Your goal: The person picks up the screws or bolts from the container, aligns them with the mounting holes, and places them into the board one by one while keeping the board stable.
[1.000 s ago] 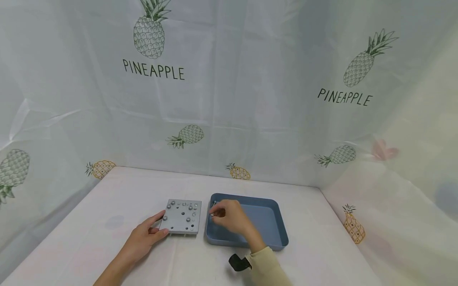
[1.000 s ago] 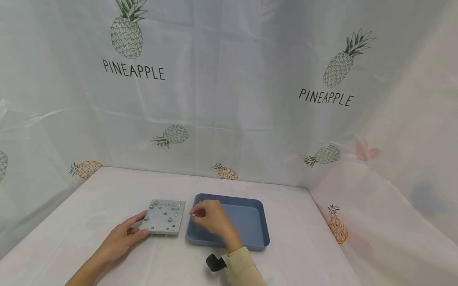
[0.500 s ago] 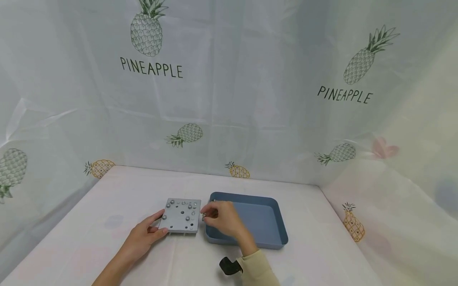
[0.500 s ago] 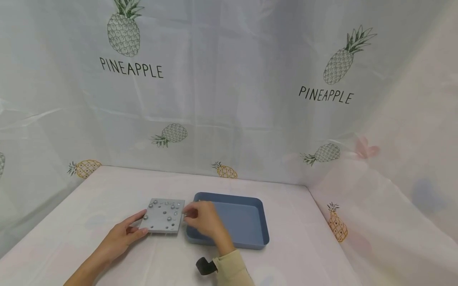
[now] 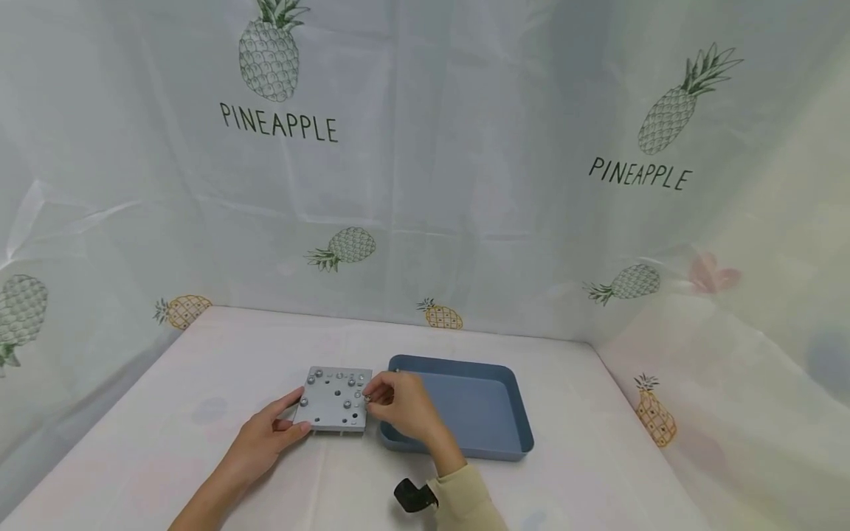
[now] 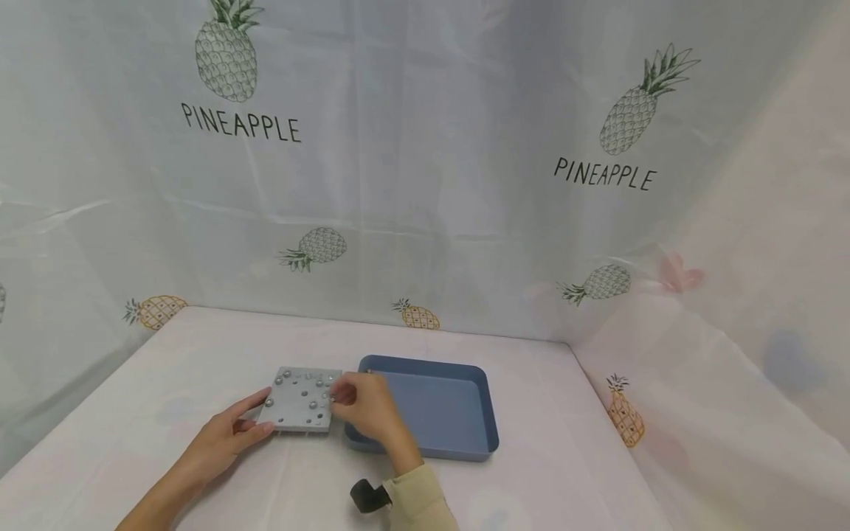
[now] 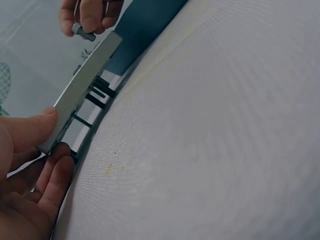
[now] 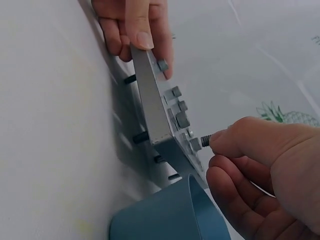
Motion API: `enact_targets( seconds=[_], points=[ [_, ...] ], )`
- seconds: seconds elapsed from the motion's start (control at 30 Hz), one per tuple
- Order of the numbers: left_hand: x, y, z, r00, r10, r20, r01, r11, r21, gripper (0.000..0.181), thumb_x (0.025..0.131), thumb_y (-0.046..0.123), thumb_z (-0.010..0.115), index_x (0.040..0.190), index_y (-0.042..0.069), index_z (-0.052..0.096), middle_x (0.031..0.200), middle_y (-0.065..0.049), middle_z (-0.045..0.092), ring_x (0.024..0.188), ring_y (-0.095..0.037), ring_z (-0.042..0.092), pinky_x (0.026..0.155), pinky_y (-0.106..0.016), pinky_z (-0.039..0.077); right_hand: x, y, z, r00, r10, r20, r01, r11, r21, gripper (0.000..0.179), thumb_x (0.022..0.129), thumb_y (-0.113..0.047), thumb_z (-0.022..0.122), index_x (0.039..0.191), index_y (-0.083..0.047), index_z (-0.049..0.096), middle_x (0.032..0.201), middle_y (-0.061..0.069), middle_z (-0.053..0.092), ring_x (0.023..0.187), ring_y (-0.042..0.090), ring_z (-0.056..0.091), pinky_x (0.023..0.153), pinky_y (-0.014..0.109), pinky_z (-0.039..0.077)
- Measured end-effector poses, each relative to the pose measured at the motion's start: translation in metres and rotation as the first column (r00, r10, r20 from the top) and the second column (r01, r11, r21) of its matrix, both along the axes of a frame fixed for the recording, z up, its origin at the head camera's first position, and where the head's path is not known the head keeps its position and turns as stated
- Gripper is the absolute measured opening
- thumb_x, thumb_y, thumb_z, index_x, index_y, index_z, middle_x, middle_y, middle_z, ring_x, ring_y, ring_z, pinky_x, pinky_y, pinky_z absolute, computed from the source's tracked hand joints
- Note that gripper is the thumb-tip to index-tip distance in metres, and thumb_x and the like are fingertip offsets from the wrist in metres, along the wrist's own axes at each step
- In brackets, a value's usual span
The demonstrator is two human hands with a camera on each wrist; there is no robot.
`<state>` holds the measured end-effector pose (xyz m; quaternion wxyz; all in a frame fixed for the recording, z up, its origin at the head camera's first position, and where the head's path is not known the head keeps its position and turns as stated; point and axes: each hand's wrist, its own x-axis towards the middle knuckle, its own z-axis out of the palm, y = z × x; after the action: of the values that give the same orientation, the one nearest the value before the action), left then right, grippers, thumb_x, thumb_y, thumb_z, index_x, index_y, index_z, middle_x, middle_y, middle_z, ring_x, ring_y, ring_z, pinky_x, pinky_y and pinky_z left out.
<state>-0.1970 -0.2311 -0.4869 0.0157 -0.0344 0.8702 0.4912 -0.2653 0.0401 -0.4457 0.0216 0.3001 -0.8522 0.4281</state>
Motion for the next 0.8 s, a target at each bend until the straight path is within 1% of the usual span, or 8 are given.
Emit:
enact_targets(
  seconds=[0.13,0.2,0.3,0.43,0.53,0.63,0.73,0.8],
  points=[
    [-0.0003,-0.0011,-0.0004,1.000,0.003,0.001,-0.003,1.000,-0.001,0.081,0.096,0.041,0.080,0.164,0.018,0.044,0.133,-0.010,0.069,0.107,-0.017,0.064,0.090,-0.035,0.048,-0.0007,-0.0035,0.0006,1.000,0.024,0.014,-0.024,1.000,-0.012,0.015,0.089,0.002,0.081,0.100,-0.008,0.078,0.089,-0.006,0.073,0.079,0.000,0.065,0.075,0.020,0.056],
    [-0.0013,-0.0012,-0.0012,1.000,-0.005,-0.002,0.005,1.000,0.002,0.081,0.096,0.041,0.080,0.164,0.017,0.043,0.134,-0.011,0.068,0.108,-0.017,0.065,0.090,-0.036,0.049,-0.0007,-0.0042,0.0009,0.999,0.035,0.024,-0.034,0.999,-0.018,0.015,0.089,0.003,0.081,0.100,-0.008,0.078,0.089,-0.006,0.073,0.078,0.000,0.065,0.075,0.020,0.056],
    [-0.0023,0.0000,-0.0016,1.000,-0.002,0.001,0.002,1.000,-0.005,0.081,0.095,0.042,0.080,0.164,0.018,0.044,0.137,-0.012,0.066,0.109,-0.017,0.064,0.091,-0.037,0.049,-0.0002,-0.0037,0.0015,0.998,0.051,0.029,-0.051,0.998,-0.025,0.015,0.089,0.003,0.081,0.100,-0.007,0.078,0.090,-0.004,0.074,0.079,0.000,0.065,0.075,0.020,0.056],
    [-0.0036,0.0007,-0.0022,1.000,-0.001,0.002,0.001,1.000,-0.008,0.080,0.096,0.042,0.080,0.164,0.018,0.044,0.132,-0.011,0.068,0.107,-0.018,0.063,0.090,-0.038,0.049,0.0007,-0.0037,0.0011,0.997,0.074,0.027,-0.074,0.997,-0.021,0.014,0.090,0.002,0.081,0.100,-0.007,0.078,0.090,-0.004,0.074,0.079,0.001,0.065,0.075,0.021,0.056],
    [-0.0035,0.0006,-0.0031,1.000,-0.004,0.001,0.004,1.000,0.001,0.080,0.096,0.041,0.080,0.163,0.018,0.044,0.126,-0.008,0.070,0.104,-0.018,0.062,0.088,-0.036,0.048,0.0008,-0.0048,-0.0012,0.996,0.082,0.040,-0.082,0.997,-0.011,0.013,0.091,0.002,0.081,0.100,-0.007,0.077,0.089,-0.007,0.072,0.079,0.001,0.065,0.076,0.020,0.056],
    [-0.0031,-0.0003,-0.0033,1.000,-0.002,0.001,0.002,1.000,0.006,0.080,0.096,0.041,0.080,0.163,0.018,0.044,0.130,-0.009,0.069,0.105,-0.017,0.061,0.088,-0.035,0.048,-0.0001,-0.0069,-0.0045,0.995,0.082,0.048,-0.082,0.997,-0.003,0.013,0.091,0.001,0.081,0.100,-0.008,0.078,0.088,-0.009,0.071,0.079,0.000,0.065,0.076,0.020,0.055],
    [-0.0032,-0.0018,-0.0030,1.000,-0.004,-0.003,0.004,1.000,0.004,0.080,0.096,0.042,0.080,0.163,0.018,0.044,0.135,-0.011,0.067,0.107,-0.017,0.062,0.089,-0.036,0.048,-0.0010,-0.0091,-0.0063,0.996,0.080,0.047,-0.080,0.997,-0.004,0.014,0.091,0.002,0.081,0.099,-0.008,0.078,0.087,-0.008,0.072,0.079,0.000,0.065,0.075,0.020,0.055],
    [-0.0035,-0.0023,-0.0029,1.000,-0.005,-0.004,0.005,1.000,0.004,0.081,0.095,0.043,0.080,0.164,0.018,0.044,0.133,-0.010,0.068,0.107,-0.017,0.062,0.090,-0.037,0.048,-0.0016,-0.0099,-0.0074,0.996,0.079,0.036,-0.080,0.997,0.004,0.014,0.091,0.001,0.081,0.099,-0.009,0.078,0.088,-0.007,0.073,0.078,-0.001,0.064,0.074,0.019,0.055]
  ],
)
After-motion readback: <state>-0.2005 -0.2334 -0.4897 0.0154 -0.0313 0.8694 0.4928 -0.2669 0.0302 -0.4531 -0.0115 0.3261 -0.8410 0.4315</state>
